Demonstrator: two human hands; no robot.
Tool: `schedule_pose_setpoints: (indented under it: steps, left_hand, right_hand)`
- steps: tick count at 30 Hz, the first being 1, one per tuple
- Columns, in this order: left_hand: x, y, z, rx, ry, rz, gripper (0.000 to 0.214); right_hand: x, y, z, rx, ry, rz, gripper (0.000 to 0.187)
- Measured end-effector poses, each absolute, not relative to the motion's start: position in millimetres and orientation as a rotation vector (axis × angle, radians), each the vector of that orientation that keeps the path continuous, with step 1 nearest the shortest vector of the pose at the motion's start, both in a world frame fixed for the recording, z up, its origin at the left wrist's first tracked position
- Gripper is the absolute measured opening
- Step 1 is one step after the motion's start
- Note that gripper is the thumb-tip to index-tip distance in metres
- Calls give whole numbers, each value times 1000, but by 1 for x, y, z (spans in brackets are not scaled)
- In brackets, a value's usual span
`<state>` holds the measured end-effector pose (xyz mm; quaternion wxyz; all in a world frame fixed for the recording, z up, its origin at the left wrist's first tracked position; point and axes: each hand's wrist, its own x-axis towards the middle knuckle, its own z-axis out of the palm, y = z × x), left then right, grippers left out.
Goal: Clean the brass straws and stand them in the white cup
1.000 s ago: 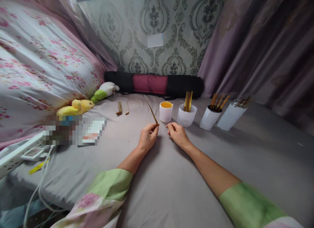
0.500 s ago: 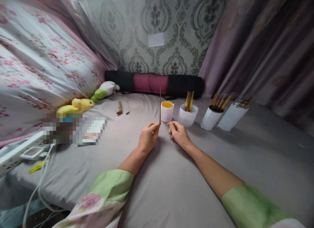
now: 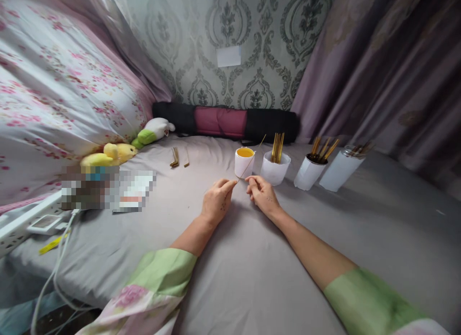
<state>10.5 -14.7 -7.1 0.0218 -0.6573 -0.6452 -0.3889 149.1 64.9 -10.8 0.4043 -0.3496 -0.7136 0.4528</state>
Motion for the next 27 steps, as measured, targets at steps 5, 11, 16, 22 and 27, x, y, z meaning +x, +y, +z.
schedule_pose_setpoints:
  steps: [5, 11, 16, 22, 27]
  left_hand:
    - [10, -16, -7, -2032, -1980, -1100, 30]
    - [12, -17, -5, -2040, -1959, -954, 31]
    - [12, -17, -5, -2039, -1945, -857, 31]
    - [12, -17, -5, -2082, -1930, -803, 31]
    - [13, -18, -5, -2087, -1924, -767, 31]
  right_hand:
    - [149, 65, -11, -859, -1783, 1151, 36]
    - [148, 65, -11, -828, -1776, 1158, 34]
    - [148, 64, -10, -791, -1758, 1167, 34]
    - [149, 63, -8, -779, -1730, 1225, 31]
    - [148, 62, -6, -790, -1680, 1298, 29]
